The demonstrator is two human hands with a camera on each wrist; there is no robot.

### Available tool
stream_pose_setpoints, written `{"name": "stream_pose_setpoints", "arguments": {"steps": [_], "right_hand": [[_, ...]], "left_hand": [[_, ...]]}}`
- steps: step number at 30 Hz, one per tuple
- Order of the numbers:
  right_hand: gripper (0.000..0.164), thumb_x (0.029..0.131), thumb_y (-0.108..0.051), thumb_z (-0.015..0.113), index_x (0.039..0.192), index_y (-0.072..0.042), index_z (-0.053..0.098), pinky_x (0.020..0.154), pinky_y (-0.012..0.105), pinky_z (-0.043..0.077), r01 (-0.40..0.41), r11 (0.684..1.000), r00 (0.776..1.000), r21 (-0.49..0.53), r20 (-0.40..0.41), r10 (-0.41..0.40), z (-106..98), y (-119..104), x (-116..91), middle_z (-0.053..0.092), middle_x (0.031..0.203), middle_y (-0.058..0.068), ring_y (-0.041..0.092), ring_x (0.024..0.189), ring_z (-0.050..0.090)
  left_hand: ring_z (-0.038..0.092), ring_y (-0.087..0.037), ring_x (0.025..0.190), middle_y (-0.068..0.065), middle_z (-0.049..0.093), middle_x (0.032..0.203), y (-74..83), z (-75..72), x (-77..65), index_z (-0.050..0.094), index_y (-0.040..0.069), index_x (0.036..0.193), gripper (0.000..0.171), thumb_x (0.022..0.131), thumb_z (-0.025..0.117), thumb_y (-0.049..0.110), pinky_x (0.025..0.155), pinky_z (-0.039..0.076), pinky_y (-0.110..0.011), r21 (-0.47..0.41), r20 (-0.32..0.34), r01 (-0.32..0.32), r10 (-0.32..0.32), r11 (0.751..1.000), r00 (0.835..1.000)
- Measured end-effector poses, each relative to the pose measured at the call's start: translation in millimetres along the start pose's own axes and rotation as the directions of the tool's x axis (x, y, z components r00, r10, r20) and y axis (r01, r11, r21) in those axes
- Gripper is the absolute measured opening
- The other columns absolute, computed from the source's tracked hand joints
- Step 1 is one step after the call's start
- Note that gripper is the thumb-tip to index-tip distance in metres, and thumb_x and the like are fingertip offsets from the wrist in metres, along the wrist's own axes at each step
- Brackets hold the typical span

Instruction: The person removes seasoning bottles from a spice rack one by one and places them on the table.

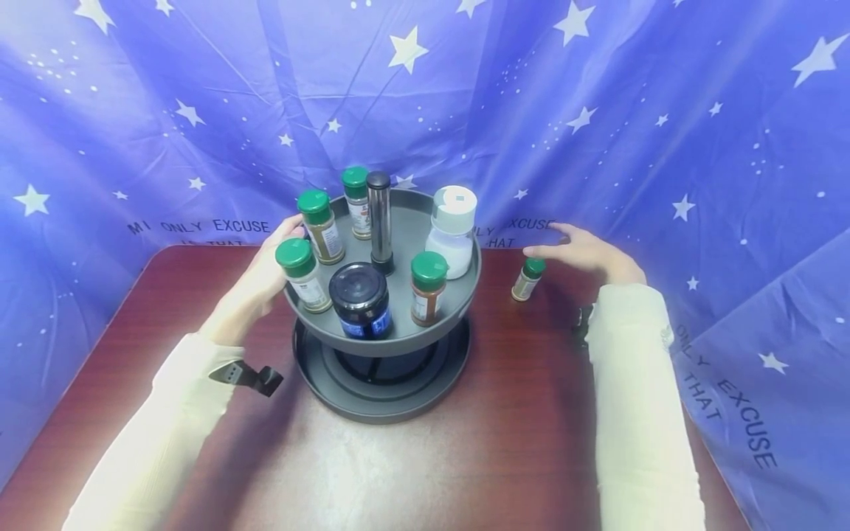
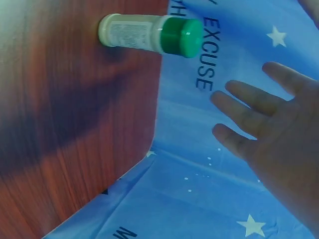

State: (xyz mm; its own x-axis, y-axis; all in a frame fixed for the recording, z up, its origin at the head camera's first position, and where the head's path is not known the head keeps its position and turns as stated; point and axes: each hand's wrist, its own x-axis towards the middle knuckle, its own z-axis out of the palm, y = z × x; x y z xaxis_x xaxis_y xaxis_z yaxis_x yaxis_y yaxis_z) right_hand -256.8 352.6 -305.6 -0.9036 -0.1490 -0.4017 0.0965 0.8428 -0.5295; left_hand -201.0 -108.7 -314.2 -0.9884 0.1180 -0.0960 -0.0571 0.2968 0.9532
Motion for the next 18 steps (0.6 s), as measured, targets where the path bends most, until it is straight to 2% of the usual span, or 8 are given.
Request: {"name": "stream_pose_setpoints", "arguments": {"steps": [2,5,9,14,18], "right_hand": [[0.099,0.093,-0.059,0.055,0.16,-0.016,-0.004,0.111,0.073,0.02,-0.005,0.999,1.0,0.035,0.007,0.005,-2.8,0.1,-2.5,0.016,0.16,0.031,0.053,0.146,0.013],[0.095,0.094,-0.058,0.054,0.16,-0.022,-0.005,0.112,0.074,0.015,0.0,0.995,1.0,0.098,0.025,-0.003,-6.9,0.4,-7.5,0.005,0.165,0.024,0.051,0.149,0.005],[0.087,0.096,-0.056,0.052,0.16,-0.029,0.001,0.112,0.075,0.01,0.028,0.989,0.999,0.144,0.037,-0.033,-11.4,-0.6,-15.3,-0.007,0.167,0.011,0.046,0.151,-0.003],[0.081,0.098,-0.05,0.053,0.16,-0.031,0.005,0.117,0.07,0.008,0.076,0.976,0.995,0.203,0.041,-0.086,-16.5,-7.3,-21.9,-0.003,0.168,0.005,0.04,0.153,0.0],[0.083,0.098,-0.044,0.056,0.16,-0.03,0.002,0.118,0.067,0.012,0.119,0.974,0.991,0.193,0.032,-0.128,-21.2,-12.8,-22.7,0.009,0.167,0.012,0.04,0.152,0.01]], "left_hand": [[0.017,-0.023,0.152,0.001,0.02,0.165,0.3,-0.2,-0.3,0.023,0.031,0.157,0.05,0.107,0.023,0.037,0.121,0.021,-0.057,0.0,0.0,-0.002,0.002,1.0,1.0],[0.016,-0.023,0.153,0.001,0.02,0.165,0.9,-0.3,-0.5,0.023,0.031,0.157,0.05,0.107,0.023,0.037,0.121,0.021,-0.056,-0.002,0.0,-0.003,0.003,1.0,1.0],[0.016,-0.023,0.153,0.001,0.021,0.165,0.7,-0.3,0.0,0.023,0.031,0.157,0.05,0.107,0.023,0.037,0.122,0.02,-0.055,-0.001,0.002,-0.007,0.007,1.0,1.0],[0.017,-0.023,0.152,0.0,0.022,0.164,-1.0,0.2,0.4,0.024,0.031,0.157,0.05,0.107,0.023,0.035,0.121,0.02,-0.055,-0.003,-0.001,-0.013,0.013,1.0,1.0],[0.018,-0.023,0.152,0.0,0.022,0.164,-2.0,0.5,0.9,0.024,0.031,0.156,0.05,0.107,0.023,0.035,0.121,0.021,-0.055,-0.006,-0.003,-0.012,0.012,1.0,1.0]]}}
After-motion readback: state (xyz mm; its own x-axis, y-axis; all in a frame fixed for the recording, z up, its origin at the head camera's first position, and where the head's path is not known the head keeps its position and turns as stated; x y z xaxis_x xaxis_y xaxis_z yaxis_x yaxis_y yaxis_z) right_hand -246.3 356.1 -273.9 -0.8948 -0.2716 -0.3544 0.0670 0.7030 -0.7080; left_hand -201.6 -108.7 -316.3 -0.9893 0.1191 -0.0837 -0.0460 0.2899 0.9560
